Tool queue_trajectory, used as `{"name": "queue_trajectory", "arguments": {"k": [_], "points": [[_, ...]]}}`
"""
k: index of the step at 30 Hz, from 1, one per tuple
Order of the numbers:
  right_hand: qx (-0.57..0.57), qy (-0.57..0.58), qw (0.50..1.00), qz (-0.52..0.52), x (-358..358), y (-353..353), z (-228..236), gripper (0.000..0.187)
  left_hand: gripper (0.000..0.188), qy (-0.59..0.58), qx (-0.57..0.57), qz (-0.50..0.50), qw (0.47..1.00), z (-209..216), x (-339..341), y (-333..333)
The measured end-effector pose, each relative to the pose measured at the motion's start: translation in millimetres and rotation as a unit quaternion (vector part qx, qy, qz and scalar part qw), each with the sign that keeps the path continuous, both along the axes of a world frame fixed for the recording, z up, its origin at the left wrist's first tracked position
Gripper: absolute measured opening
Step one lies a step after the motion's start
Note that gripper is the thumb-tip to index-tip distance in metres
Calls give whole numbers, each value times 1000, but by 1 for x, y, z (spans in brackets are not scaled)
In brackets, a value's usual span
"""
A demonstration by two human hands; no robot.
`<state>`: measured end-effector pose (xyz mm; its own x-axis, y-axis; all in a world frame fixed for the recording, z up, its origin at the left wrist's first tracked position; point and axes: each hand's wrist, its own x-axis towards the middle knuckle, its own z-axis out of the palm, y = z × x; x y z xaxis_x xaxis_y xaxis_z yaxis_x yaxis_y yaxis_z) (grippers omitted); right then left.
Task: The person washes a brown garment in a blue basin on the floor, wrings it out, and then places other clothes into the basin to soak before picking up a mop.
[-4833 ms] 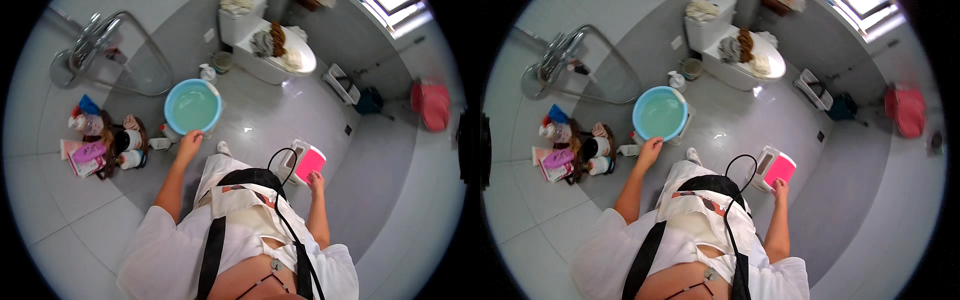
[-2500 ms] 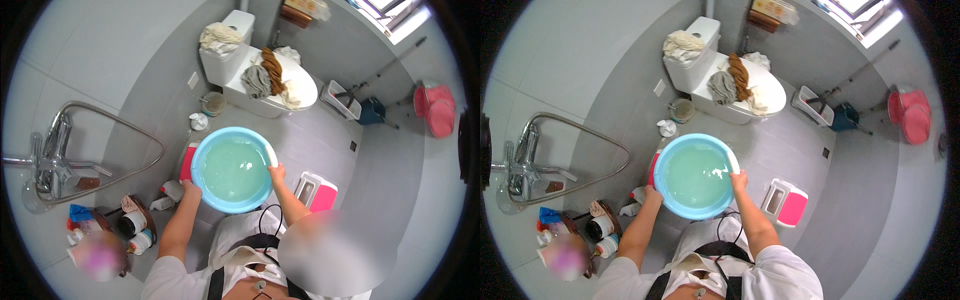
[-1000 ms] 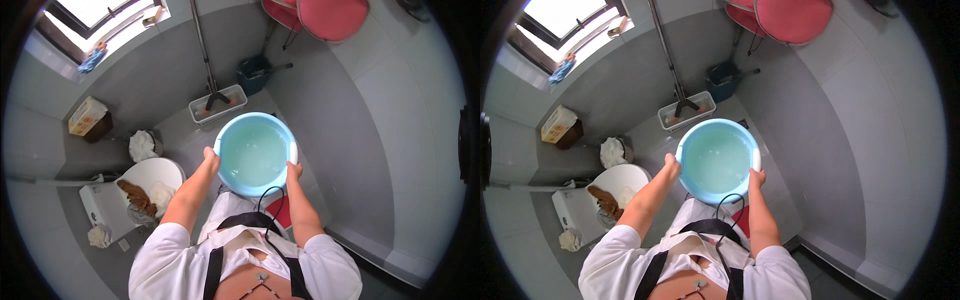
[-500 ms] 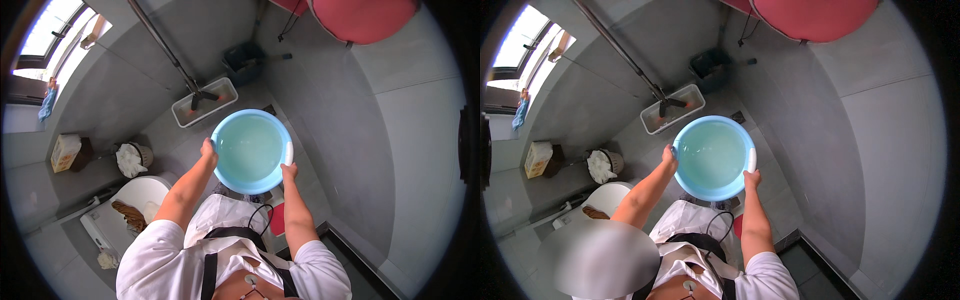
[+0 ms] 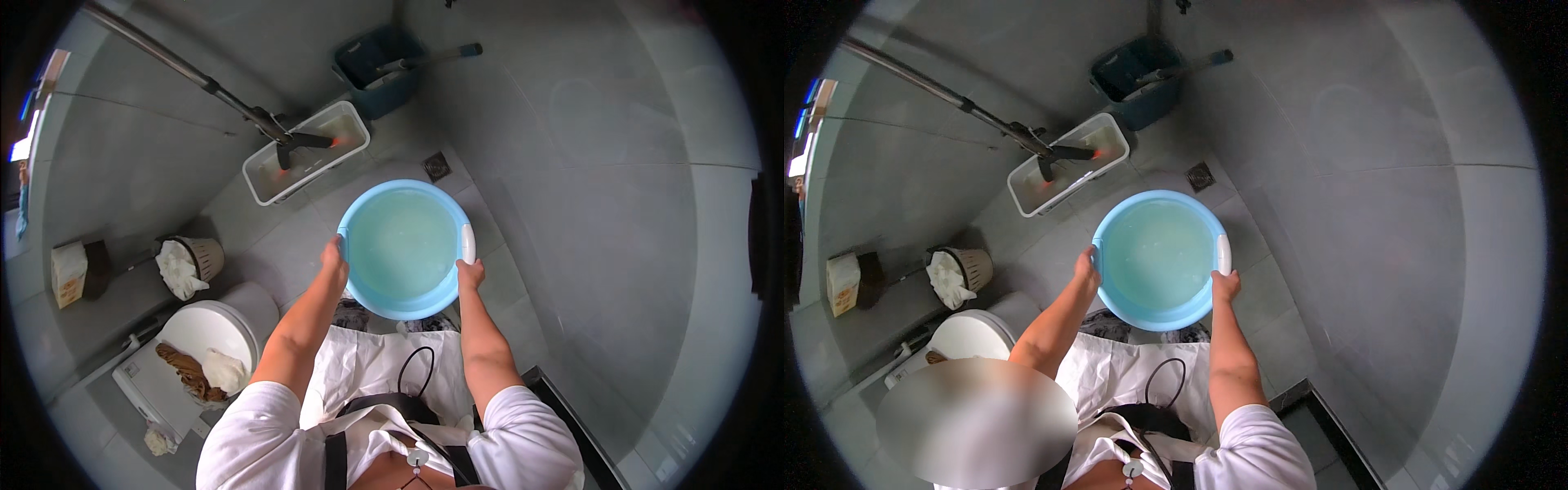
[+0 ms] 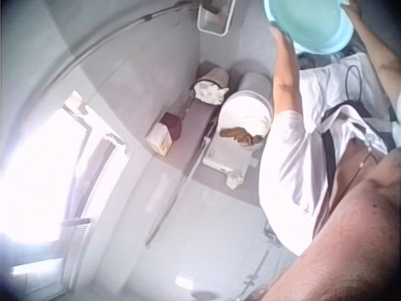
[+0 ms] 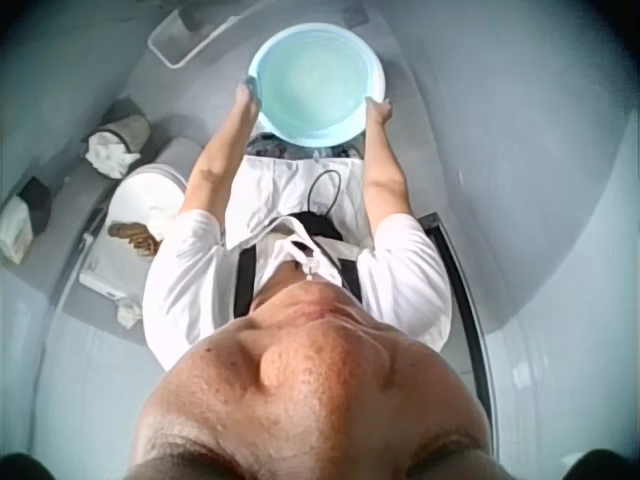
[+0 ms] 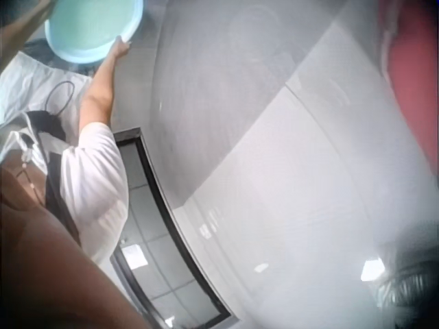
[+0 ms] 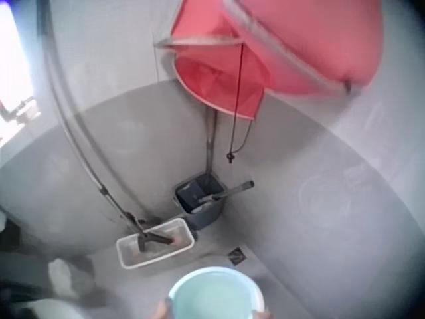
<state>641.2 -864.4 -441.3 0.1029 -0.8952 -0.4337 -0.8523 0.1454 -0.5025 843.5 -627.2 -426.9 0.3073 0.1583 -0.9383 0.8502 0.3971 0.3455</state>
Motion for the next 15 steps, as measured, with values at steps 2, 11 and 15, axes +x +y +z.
{"name": "queue_trajectory", "arguments": {"k": [2,11,15], "points": [[-8,9,1000,4,-12,-3,-29,33,39,-4,-9,-22,1000,-9,-5,-5],[17,9,999,-27,-31,-24,-110,31,34,14,-20,-128,991,-116,-9,-28],[10,12,1000,-27,-48,-39,-159,33,39,29,-1,-105,994,-145,-7,-44]]}}
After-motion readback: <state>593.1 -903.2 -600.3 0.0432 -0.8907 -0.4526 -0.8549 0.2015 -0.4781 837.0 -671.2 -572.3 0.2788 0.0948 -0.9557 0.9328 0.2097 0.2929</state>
